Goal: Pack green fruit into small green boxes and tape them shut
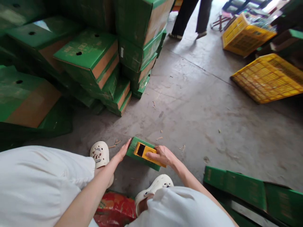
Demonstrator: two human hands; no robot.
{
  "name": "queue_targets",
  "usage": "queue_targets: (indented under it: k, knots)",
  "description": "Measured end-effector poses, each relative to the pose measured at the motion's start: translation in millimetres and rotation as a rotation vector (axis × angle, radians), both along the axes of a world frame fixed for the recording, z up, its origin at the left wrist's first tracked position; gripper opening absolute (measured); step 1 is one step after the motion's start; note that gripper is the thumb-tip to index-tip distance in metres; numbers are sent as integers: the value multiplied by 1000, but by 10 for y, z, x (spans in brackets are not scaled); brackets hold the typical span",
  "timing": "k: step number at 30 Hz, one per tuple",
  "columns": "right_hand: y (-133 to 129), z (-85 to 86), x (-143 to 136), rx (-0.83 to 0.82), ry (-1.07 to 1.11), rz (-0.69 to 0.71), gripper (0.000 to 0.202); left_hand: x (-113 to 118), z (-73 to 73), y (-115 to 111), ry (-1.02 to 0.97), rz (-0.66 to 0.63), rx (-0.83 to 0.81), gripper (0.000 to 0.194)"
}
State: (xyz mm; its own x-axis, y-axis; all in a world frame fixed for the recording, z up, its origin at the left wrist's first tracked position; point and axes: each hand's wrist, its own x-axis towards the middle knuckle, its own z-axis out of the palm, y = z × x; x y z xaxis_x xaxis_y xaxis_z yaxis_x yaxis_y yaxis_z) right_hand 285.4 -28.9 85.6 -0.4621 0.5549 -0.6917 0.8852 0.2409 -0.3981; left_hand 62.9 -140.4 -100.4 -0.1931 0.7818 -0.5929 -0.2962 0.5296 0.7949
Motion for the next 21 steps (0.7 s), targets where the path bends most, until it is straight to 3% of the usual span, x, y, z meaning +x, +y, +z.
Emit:
queue_targets:
  k: [4, 7, 10, 14, 21]
  knots:
    - [8, -17, 9, 14, 18, 9, 62, -394, 303, 162, 90, -304, 151, 82]
    - [21, -40, 14, 28, 35, 16, 62, -594, 519, 322, 384, -721, 302, 121]
    - [21, -63, 23, 37, 64, 7, 63, -565, 639, 404, 713, -1050, 343, 151]
    - [-7, -55, 28, 50, 71, -1, 63, -463, 678, 389, 910, -1144, 464, 148]
    - [-40, 30, -12, 17, 57, -2, 66, -521, 675, 378, 850, -1112, 571, 134]
